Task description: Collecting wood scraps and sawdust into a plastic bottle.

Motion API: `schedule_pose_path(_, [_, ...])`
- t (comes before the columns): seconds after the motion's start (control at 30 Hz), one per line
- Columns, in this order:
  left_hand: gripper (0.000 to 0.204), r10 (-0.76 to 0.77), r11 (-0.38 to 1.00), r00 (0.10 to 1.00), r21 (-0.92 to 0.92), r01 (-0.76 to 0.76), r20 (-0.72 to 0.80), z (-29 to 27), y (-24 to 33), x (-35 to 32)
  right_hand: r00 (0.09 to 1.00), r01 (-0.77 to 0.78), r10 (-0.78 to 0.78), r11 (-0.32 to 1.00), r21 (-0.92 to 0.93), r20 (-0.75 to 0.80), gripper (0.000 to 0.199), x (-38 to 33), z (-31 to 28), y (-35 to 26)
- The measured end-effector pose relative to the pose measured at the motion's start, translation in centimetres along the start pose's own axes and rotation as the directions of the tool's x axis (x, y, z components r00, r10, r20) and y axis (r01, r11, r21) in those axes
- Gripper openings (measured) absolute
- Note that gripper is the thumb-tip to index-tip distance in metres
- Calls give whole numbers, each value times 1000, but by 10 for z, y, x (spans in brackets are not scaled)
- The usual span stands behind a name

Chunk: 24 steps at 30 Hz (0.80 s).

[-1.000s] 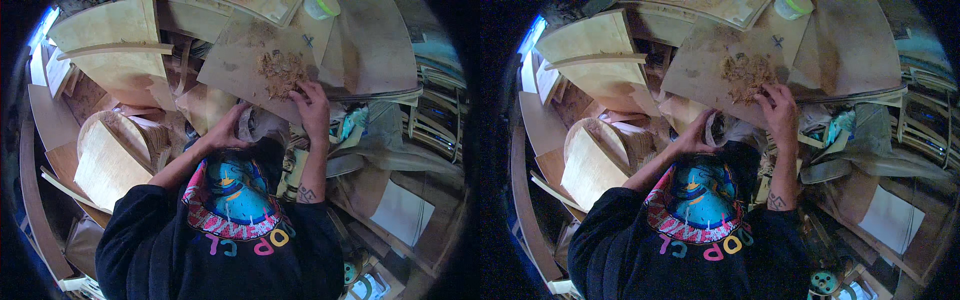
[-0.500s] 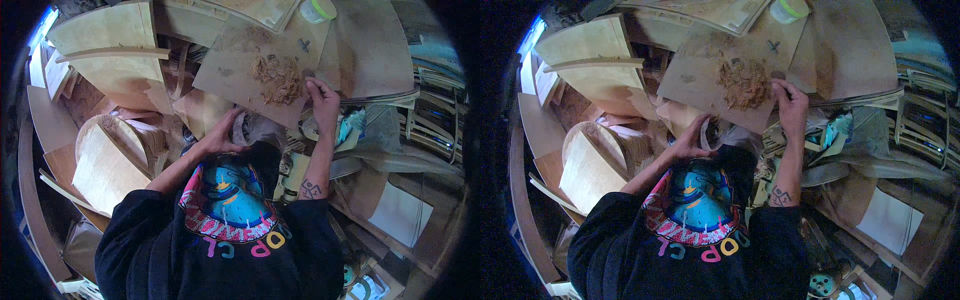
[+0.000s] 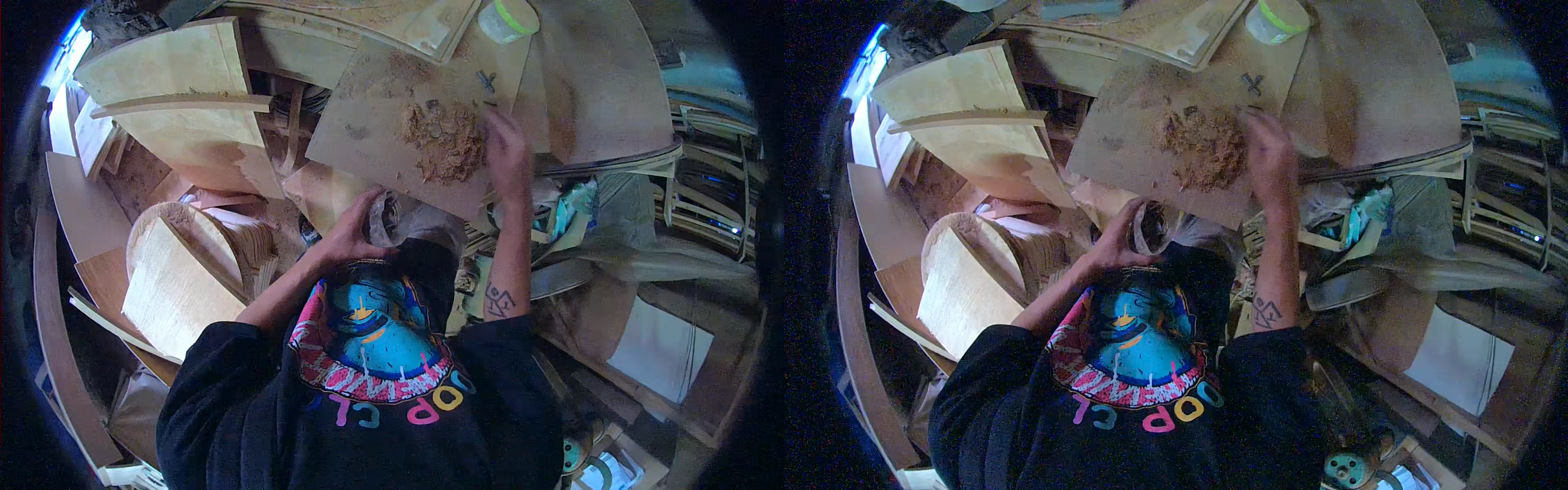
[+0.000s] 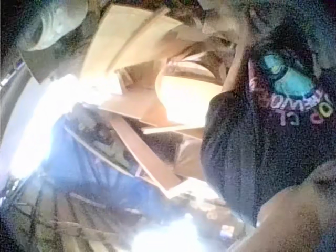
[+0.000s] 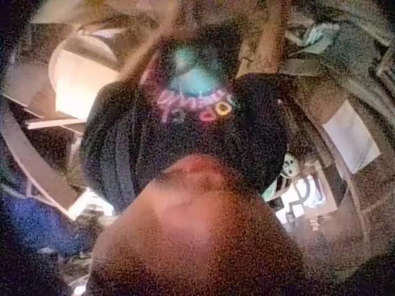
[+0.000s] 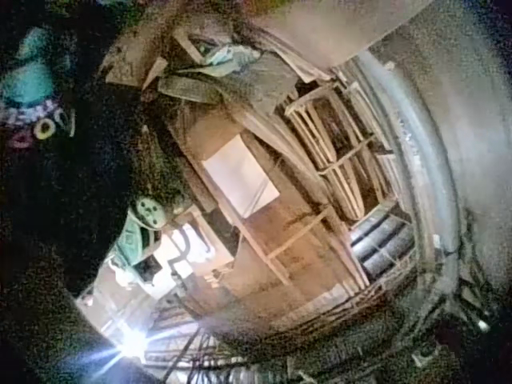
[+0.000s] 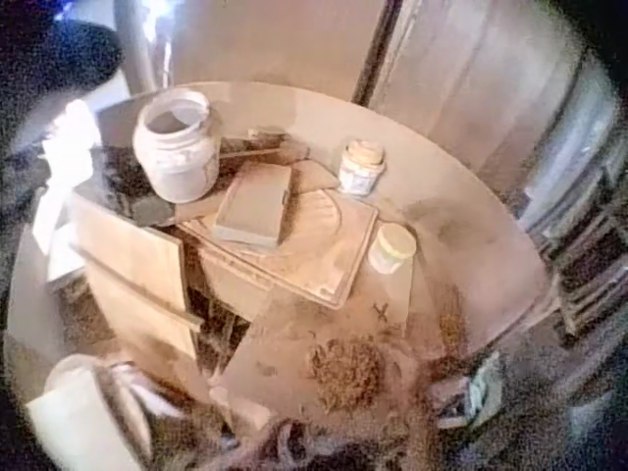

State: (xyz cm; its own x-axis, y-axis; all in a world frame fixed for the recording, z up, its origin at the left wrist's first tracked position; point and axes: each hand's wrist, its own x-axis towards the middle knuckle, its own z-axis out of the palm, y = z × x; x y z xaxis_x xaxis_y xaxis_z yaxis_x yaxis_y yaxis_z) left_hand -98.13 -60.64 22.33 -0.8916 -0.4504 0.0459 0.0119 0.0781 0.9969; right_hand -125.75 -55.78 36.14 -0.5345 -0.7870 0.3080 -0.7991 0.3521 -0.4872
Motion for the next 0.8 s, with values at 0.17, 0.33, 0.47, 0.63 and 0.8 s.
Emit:
schedule_pose_path(0.17, [107, 63, 996, 998, -58, -62, 9, 3, -12, 2, 955, 255, -220, 951, -176, 197, 34, -19, 12, -40])
schedule_pose_path(0.33, [106, 17, 1000, 1000, -8, -17, 21, 0, -2, 3, 963, 148, -125, 986, -77, 240, 28, -30, -3, -48])
schedule_pose_path(0.47, [105, 35, 998, 999, -60, -35, -4, 2, -4, 1, 966, 57, -75, 995, 79, 247, 23, -28, -12, -45])
schedule_pose_path(0.63, [104, 33, 999, 999, -17, -32, 22, 0, 5, 3, 944, 106, -120, 992, 63, 306, 22, -22, -15, -42])
schedule_pose_path(0.8, [104, 12, 993, 1000, -113, -12, 2, 4, -1, -1, 926, -70, 44, 996, 56, 375, 21, -15, -17, -44])
